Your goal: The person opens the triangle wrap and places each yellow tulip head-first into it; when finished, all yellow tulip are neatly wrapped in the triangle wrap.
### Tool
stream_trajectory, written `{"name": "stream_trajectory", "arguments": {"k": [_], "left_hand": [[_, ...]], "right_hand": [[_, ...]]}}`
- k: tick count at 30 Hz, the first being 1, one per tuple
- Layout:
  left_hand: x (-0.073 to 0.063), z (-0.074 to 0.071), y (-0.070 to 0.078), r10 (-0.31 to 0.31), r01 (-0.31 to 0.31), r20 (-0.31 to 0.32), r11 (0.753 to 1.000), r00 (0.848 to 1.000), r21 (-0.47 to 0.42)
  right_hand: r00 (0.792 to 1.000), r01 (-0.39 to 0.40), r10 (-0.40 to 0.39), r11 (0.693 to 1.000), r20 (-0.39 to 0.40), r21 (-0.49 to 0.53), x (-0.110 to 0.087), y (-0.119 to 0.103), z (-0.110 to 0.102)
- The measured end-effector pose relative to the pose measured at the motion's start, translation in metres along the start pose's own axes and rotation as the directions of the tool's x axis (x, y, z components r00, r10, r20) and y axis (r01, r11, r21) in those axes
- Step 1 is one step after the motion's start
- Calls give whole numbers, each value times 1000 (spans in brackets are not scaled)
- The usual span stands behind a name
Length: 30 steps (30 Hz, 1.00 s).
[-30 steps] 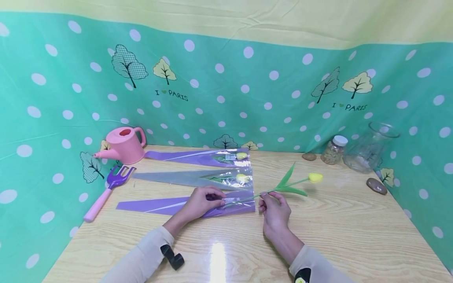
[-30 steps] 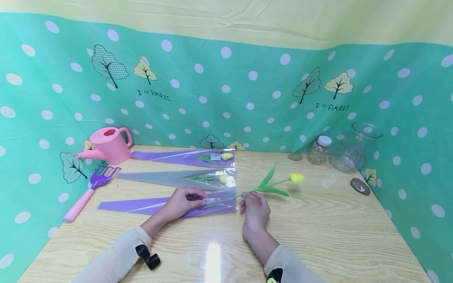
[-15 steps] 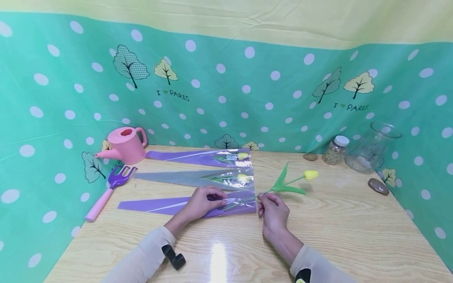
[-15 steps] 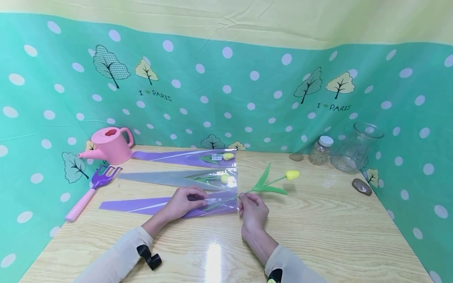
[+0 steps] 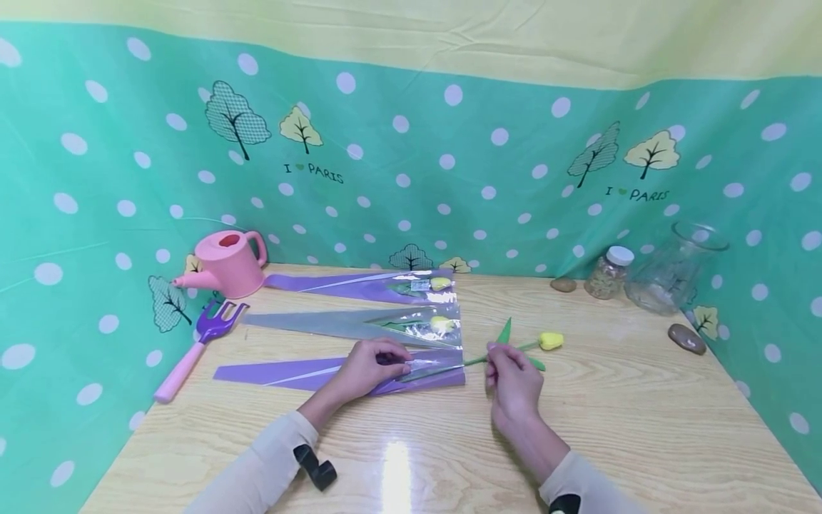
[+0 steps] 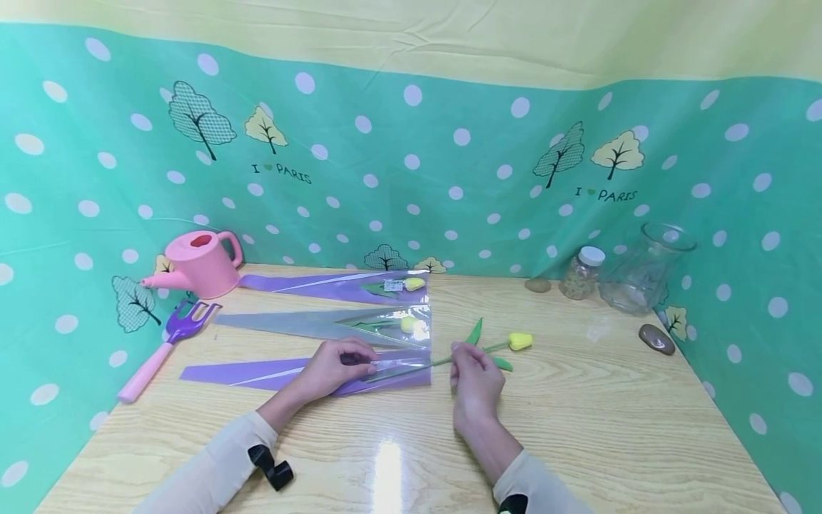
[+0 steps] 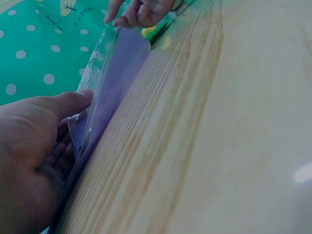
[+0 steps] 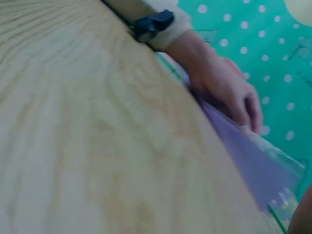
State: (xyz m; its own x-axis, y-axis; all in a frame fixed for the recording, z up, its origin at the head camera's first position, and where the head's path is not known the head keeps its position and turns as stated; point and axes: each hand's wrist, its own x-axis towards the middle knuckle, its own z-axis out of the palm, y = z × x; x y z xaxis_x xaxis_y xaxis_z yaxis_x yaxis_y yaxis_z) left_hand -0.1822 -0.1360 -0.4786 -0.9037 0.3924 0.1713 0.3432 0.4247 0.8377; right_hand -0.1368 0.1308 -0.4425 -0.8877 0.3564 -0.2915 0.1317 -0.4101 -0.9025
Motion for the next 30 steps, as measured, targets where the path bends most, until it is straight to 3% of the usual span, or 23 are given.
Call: {"name": "stream_trajectory", "arguments": {"k": [6,16,23,30], "left_hand": [[-1,-1,0,2,-2,-9,1000,1000,5],[0,0,0,1,-1,4,1000,1000,-13],[0,1,1,16,-16,5,1000,1000,-21],[0,2,1,31,-31,7,999,999,-36]], "right_hand": [[998,-18,19,999,-52,27,14,-23,-17],[990,-77,87,993,-112,89,23,-17,-34],[989,-106,117,987,-94,117,29,-16,-35],[978,-199,209,961,-30,192,33,-21,-34]]}}
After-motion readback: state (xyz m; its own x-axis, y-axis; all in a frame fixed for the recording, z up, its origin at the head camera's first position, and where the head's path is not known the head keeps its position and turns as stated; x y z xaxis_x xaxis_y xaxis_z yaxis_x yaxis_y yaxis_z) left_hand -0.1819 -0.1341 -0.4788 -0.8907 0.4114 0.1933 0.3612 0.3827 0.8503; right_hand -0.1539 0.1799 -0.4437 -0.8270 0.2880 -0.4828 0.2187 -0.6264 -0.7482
